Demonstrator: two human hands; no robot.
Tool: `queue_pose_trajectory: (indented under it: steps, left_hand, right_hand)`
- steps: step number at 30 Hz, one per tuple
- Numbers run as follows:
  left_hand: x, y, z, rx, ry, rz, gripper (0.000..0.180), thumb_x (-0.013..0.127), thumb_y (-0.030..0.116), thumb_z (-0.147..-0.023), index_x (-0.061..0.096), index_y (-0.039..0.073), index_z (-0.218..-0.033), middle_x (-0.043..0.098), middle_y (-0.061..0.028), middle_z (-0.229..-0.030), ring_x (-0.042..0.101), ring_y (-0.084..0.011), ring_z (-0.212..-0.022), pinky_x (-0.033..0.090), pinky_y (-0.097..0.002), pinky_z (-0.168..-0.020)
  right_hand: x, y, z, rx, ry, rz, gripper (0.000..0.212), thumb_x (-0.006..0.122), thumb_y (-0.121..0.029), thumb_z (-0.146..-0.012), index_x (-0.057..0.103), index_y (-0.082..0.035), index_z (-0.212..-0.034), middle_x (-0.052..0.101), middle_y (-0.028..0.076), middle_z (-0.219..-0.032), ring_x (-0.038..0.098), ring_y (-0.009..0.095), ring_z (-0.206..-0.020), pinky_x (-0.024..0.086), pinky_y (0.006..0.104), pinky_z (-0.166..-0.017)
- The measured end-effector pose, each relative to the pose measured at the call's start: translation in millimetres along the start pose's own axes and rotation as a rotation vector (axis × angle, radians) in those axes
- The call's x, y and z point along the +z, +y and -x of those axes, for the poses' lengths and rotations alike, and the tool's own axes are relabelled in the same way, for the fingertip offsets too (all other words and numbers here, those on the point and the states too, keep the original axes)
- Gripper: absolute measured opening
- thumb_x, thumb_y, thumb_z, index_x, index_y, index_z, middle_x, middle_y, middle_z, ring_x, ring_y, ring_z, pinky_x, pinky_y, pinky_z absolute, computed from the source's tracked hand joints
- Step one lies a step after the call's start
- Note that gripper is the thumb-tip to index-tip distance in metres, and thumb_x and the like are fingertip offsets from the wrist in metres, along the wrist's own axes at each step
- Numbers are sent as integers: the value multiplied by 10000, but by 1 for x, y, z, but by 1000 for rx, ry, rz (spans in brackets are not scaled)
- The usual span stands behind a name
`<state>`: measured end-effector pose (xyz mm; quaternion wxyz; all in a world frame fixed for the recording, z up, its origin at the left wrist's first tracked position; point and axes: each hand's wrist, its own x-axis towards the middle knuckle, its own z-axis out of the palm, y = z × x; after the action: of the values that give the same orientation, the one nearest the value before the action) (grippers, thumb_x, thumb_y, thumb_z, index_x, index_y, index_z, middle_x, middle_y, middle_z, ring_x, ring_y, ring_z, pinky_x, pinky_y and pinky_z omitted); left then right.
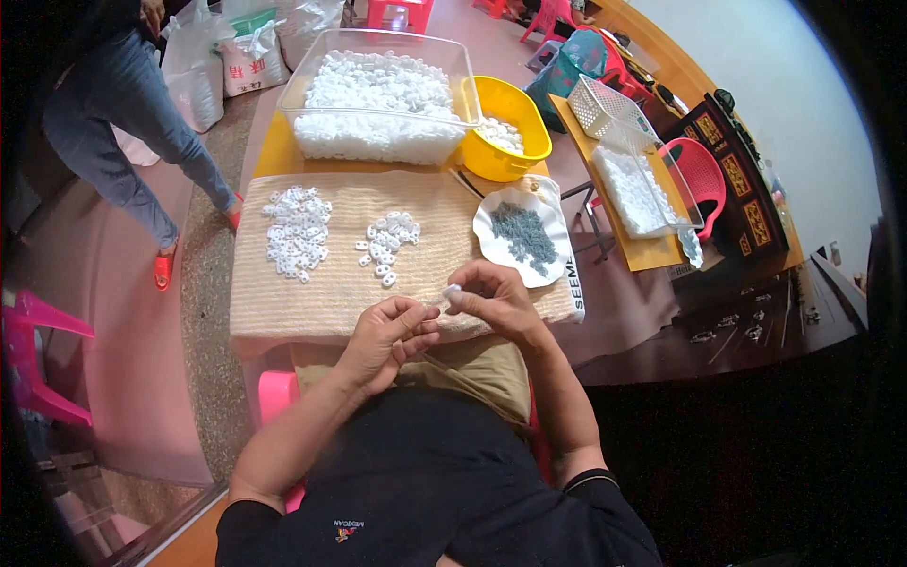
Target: Manually assemble small white plastic components by inserting grey pins into them.
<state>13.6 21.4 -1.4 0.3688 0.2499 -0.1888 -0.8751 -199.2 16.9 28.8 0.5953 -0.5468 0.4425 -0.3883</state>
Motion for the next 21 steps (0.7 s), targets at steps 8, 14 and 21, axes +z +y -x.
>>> queue_pose_trajectory:
  steps: [8,14,21]
  left_hand:
    - [-3,-3,-1,2,65,-28,115,642,109,-891,598,17,-945,664,-85,-918,651,-144,-759,561,-256,-715]
    - [-7,-10,-4,11,47,-91,119,653,99,-878,599,18,-947,660,-87,-931,647,-140,-771,567,-281,-730]
    - [-2,-9,-1,6,60,-132,124,662,91,-870,605,22,-955,661,-75,-923,645,-136,-767,564,-272,-727]
  right_hand:
    - [-8,-19,0,-208,104,103,240,565,2,-913,568,61,-1145,561,49,-930,618,117,-797,578,302,-759]
    - [-8,-7,7,-206,114,184,189,558,28,-906,581,63,-1090,562,64,-947,625,125,-828,579,296,-769]
    - [-3,-3,4,-330,209,285,189,549,45,-901,565,57,-1089,550,66,-941,602,126,-808,570,292,-795]
